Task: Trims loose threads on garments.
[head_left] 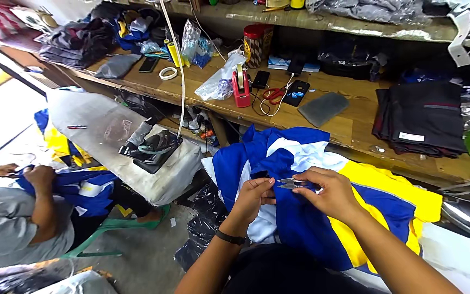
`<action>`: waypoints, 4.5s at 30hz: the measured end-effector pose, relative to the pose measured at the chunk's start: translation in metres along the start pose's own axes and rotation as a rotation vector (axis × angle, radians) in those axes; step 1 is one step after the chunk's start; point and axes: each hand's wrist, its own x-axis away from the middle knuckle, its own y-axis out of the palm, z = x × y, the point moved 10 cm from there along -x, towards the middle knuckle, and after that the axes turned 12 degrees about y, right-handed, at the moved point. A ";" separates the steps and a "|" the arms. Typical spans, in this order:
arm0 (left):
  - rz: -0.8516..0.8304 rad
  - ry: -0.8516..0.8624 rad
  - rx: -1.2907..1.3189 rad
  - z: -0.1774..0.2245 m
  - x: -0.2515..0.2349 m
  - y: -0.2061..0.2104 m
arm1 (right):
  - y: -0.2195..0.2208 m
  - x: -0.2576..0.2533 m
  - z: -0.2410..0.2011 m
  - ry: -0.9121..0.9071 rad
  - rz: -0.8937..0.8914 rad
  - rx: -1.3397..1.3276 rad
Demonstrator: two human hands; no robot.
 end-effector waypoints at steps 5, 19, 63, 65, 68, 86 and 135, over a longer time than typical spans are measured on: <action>-0.024 -0.013 -0.049 0.003 0.001 0.003 | -0.007 -0.002 -0.009 -0.150 0.026 0.089; 0.037 0.101 -0.074 -0.019 0.006 -0.010 | 0.095 0.039 0.011 0.554 -0.360 -1.361; 0.023 0.592 -0.255 0.009 0.014 -0.007 | 0.102 0.061 -0.005 0.742 -0.648 -1.347; 0.016 0.617 -0.275 0.010 0.015 -0.007 | 0.101 0.061 -0.005 0.769 -0.635 -1.368; 0.007 0.659 -0.339 0.013 0.016 -0.007 | 0.099 0.057 0.000 0.735 -0.520 -1.219; 0.113 0.442 -0.229 0.001 0.013 -0.010 | 0.099 0.047 0.011 0.546 -0.368 -1.058; 0.122 0.477 -0.269 -0.008 0.014 -0.020 | 0.135 0.058 0.009 0.668 -0.609 -1.335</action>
